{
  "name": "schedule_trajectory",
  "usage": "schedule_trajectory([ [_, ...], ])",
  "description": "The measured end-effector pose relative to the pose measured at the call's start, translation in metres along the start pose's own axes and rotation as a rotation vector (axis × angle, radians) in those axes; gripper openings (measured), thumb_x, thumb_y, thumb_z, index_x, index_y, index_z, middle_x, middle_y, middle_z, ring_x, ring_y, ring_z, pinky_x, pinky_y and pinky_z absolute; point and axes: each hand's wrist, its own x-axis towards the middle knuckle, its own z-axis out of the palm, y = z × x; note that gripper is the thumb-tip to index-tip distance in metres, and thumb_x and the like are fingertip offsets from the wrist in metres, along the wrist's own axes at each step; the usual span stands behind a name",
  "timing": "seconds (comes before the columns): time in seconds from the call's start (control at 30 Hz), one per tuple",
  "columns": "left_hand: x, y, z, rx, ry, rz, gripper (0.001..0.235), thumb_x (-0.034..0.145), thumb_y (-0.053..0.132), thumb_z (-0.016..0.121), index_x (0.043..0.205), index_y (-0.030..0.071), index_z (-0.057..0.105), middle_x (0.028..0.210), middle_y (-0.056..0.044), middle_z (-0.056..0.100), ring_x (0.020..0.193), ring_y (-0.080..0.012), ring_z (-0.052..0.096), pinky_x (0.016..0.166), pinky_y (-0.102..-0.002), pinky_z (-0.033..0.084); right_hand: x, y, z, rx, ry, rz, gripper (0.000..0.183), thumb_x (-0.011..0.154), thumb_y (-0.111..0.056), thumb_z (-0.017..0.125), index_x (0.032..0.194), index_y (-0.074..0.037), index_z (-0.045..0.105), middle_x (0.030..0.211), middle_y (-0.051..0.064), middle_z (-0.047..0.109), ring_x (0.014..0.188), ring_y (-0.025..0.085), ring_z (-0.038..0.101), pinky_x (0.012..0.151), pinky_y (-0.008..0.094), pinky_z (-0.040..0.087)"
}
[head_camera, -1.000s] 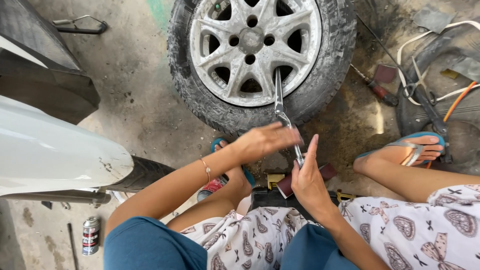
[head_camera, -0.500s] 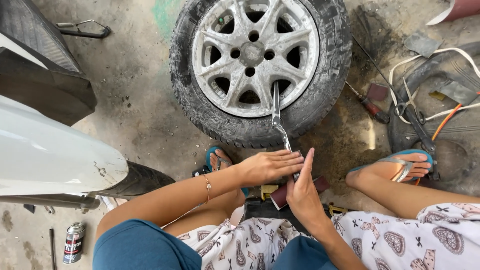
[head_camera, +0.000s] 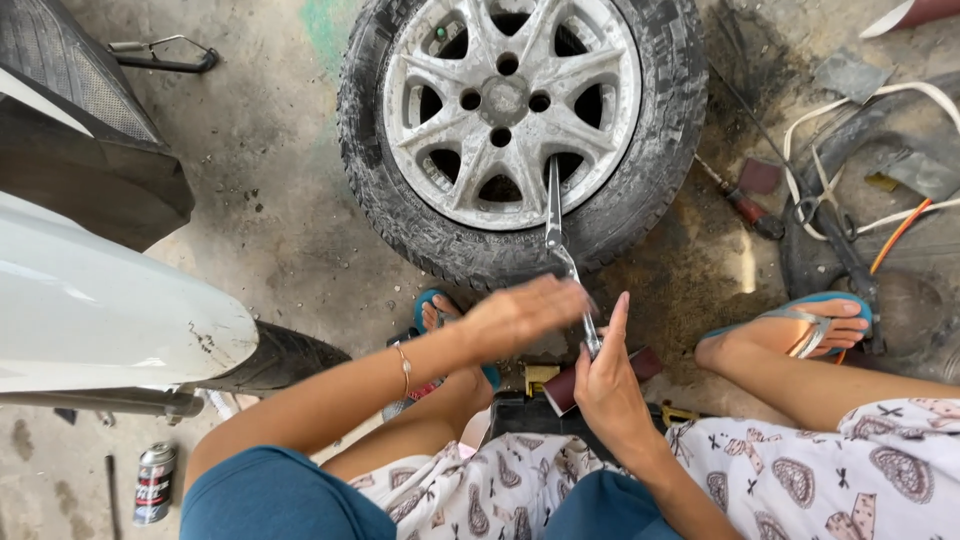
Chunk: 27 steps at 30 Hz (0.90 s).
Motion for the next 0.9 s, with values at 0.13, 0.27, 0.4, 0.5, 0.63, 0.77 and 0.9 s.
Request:
schedule_trajectory([
  [0.13,0.011,0.001,0.0,-0.032,0.023,0.128,0.047,0.102,-0.004,0.054,0.148,0.0,0.046,0.152,-0.02,0.051,0.141,-0.0321,0.053,0.124,-0.044,0.042,-0.002,0.003,-0.001,0.011,-0.007,0.064,0.084,0.101,-0.012,0.043,0.161,-0.006,-0.015,0.138,0.025,0.033,0.112,0.034,0.04,0.097,0.044,0.039],
  [0.27,0.006,-0.039,0.001,0.103,0.129,0.137,0.047,0.096,-0.008,0.058,0.142,0.003,0.057,0.142,-0.019,0.062,0.133,-0.0307,0.061,0.119,-0.046,0.046,0.001,0.013,0.006,-0.087,0.024,0.045,0.086,0.103,-0.014,0.046,0.164,-0.008,-0.014,0.114,0.018,0.056,0.063,0.031,0.059,0.065,0.046,0.048],
  [0.4,0.015,-0.009,0.019,-0.104,0.002,0.272,0.041,0.111,0.004,0.045,0.151,-0.001,0.041,0.159,-0.021,0.042,0.15,-0.0322,0.043,0.13,-0.047,0.035,0.002,0.004,0.0,-0.007,-0.021,0.15,0.087,0.099,-0.015,0.044,0.161,-0.011,-0.017,0.162,0.03,0.026,0.142,0.042,0.042,0.103,0.049,0.044],
  [0.5,0.018,-0.028,0.001,-0.019,0.031,0.167,0.066,0.089,-0.021,0.06,0.145,0.012,0.051,0.146,-0.012,0.061,0.131,-0.031,0.066,0.106,-0.039,0.062,0.001,0.008,0.004,-0.077,-0.007,0.143,0.088,0.101,-0.017,0.045,0.164,-0.011,-0.017,0.116,0.018,0.057,0.077,0.036,0.064,0.078,0.05,0.05],
  [0.63,0.016,-0.032,0.019,0.0,-0.001,0.302,0.063,0.094,-0.01,0.065,0.151,0.007,0.043,0.156,-0.017,0.048,0.145,-0.0296,0.051,0.125,-0.046,0.041,0.007,-0.002,-0.002,-0.059,-0.032,0.163,0.089,0.1,-0.018,0.045,0.163,-0.014,-0.019,0.141,0.025,0.043,0.096,0.043,0.064,0.083,0.052,0.05],
  [0.77,0.009,-0.093,0.021,0.102,-0.085,0.249,0.061,0.106,-0.007,0.047,0.161,0.007,0.023,0.164,-0.018,0.036,0.154,-0.0294,0.036,0.13,-0.05,0.027,0.003,0.011,0.006,-0.068,0.005,0.144,0.088,0.102,-0.02,0.046,0.164,-0.013,-0.016,0.131,0.025,0.054,0.099,0.043,0.066,0.088,0.049,0.051],
  [0.9,0.02,-0.013,-0.002,0.042,-0.079,0.264,0.067,0.093,-0.009,0.069,0.152,0.007,0.043,0.159,-0.016,0.044,0.148,-0.0291,0.047,0.129,-0.047,0.036,0.001,0.001,0.001,-0.003,-0.033,0.199,0.086,0.101,-0.019,0.042,0.162,-0.018,-0.02,0.156,0.036,0.03,0.146,0.041,0.038,0.11,0.053,0.039],
])
